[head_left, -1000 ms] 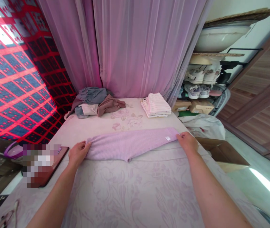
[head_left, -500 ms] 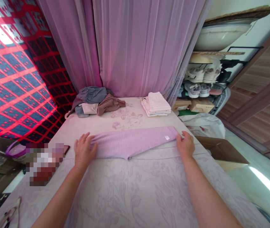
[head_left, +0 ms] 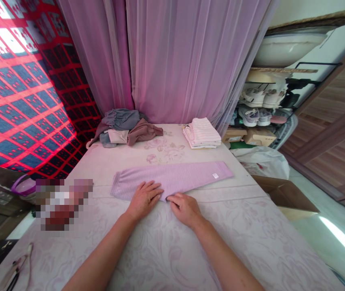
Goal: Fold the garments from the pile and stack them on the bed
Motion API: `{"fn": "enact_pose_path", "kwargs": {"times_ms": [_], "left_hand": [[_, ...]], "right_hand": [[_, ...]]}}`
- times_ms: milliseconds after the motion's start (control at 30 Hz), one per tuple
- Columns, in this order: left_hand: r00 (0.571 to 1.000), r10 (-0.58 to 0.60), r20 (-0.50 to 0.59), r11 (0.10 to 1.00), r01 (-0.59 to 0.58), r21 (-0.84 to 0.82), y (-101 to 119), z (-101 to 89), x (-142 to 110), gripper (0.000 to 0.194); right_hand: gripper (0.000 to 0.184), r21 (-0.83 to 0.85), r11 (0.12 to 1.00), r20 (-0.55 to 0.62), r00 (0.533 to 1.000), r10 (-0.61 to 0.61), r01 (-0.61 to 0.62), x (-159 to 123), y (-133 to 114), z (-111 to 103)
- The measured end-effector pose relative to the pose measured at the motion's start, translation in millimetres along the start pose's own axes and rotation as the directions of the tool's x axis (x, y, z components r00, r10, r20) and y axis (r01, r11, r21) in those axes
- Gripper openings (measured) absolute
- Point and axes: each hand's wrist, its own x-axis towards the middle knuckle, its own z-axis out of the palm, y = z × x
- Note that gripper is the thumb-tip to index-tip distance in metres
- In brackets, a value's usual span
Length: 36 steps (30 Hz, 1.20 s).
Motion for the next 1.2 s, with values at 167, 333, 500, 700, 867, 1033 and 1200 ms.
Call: {"fn": "enact_pose_path", "kwargs": {"times_ms": [167, 333, 500, 700, 867, 1033, 1200], "left_hand": [[1.000, -0.002, -0.003, 1.000, 0.002, 0.010, 3.3, -1.8, 0.9, 0.030], [1.000, 0.014, -0.007, 1.000, -0.014, 0.007, 4.6, -2.7, 0.7, 0.031], [1.000, 0.017, -0.021, 1.000, -0.017, 0.004, 4.0, -1.4, -0.3, 0.032], [1.000, 0.019, -0.020, 1.000, -0.018, 0.015, 3.6, 0.2, 0.0, 0.031], [1.000, 0.007, -0.015, 1.000, -0.006, 0.022, 5.3, 0.1, -0.4, 0.032], [1.000, 0.005, -0.014, 0.999, -0.004, 0.035, 5.7, 0.9, -1.1, 0.036], [1.000, 0.022, -0.011, 0.998, -0.021, 0.067, 4.9, 2.9, -1.3, 0.037]], "right_hand": [[0.023, -0.059, 0.994, -0.018, 0.996, 0.090, -0.091, 1.9, -8.6, 3.2], [0.017, 0.011, 0.966, 0.002, 0.966, 0.259, -0.259, 7.6, -19.9, 6.8], [0.021, -0.002, 0.921, -0.016, 0.921, 0.390, -0.390, 12.4, -26.1, 9.3], [0.017, 0.228, 0.869, 0.103, 0.898, 0.428, -0.440, 18.3, -23.3, 11.9], [0.017, 0.241, 0.859, 0.115, 0.892, 0.436, -0.451, 13.6, -23.7, 10.6], [0.016, 0.189, 0.881, 0.078, 0.901, 0.426, -0.433, 2.4, -23.9, 10.8], [0.018, 0.223, 0.895, -0.065, 0.910, 0.409, -0.387, -3.8, -4.5, 6.8]]}}
